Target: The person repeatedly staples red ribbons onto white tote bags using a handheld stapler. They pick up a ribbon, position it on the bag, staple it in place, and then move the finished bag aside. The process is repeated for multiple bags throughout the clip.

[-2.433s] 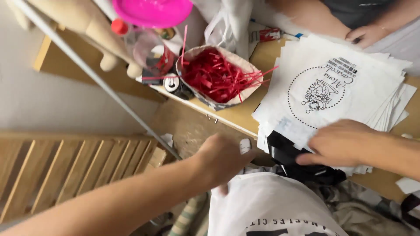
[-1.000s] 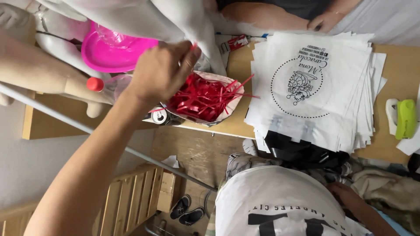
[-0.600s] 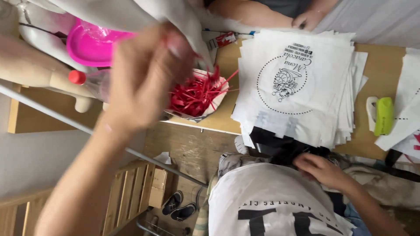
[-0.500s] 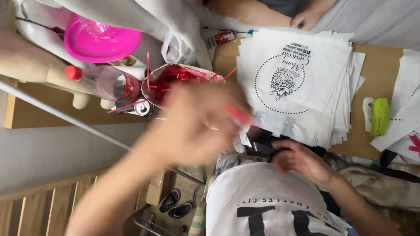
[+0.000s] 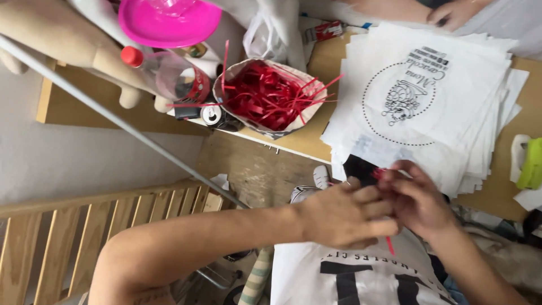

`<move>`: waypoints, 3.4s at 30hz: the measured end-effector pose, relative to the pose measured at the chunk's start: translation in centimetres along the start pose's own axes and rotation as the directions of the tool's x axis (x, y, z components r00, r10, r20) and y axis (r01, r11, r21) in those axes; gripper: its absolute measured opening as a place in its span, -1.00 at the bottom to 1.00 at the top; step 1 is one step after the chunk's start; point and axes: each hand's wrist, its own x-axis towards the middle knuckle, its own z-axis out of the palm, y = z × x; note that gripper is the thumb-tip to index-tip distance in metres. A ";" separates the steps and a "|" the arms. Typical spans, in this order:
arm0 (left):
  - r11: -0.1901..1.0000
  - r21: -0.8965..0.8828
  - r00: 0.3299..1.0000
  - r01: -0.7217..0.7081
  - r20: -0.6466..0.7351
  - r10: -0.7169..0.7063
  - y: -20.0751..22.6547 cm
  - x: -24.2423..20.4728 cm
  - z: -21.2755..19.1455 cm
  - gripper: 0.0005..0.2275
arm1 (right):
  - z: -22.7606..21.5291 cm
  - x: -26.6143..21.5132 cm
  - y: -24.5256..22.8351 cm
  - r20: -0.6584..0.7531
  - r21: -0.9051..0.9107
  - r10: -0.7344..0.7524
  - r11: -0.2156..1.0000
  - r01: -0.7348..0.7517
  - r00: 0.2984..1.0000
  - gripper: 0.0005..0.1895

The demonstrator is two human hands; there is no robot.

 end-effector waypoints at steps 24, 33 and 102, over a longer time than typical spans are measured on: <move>0.404 0.688 0.366 0.603 0.211 -0.906 -18.5 -3.5 -12.8 0.04 | 1.6 -10.3 -11.1 0.486 -0.173 -0.500 0.749 0.639 0.717 -0.40; 0.379 -0.416 0.562 0.827 0.637 -0.527 -5.0 5.4 -4.8 -0.34 | 7.5 -9.9 -13.9 0.658 -0.072 -0.449 0.762 0.644 0.605 -0.50; 0.799 -0.313 0.841 0.514 0.368 -0.397 -5.5 7.1 20.2 -0.69 | -10.0 2.7 8.2 -0.730 0.310 -0.049 0.865 0.394 0.682 -0.35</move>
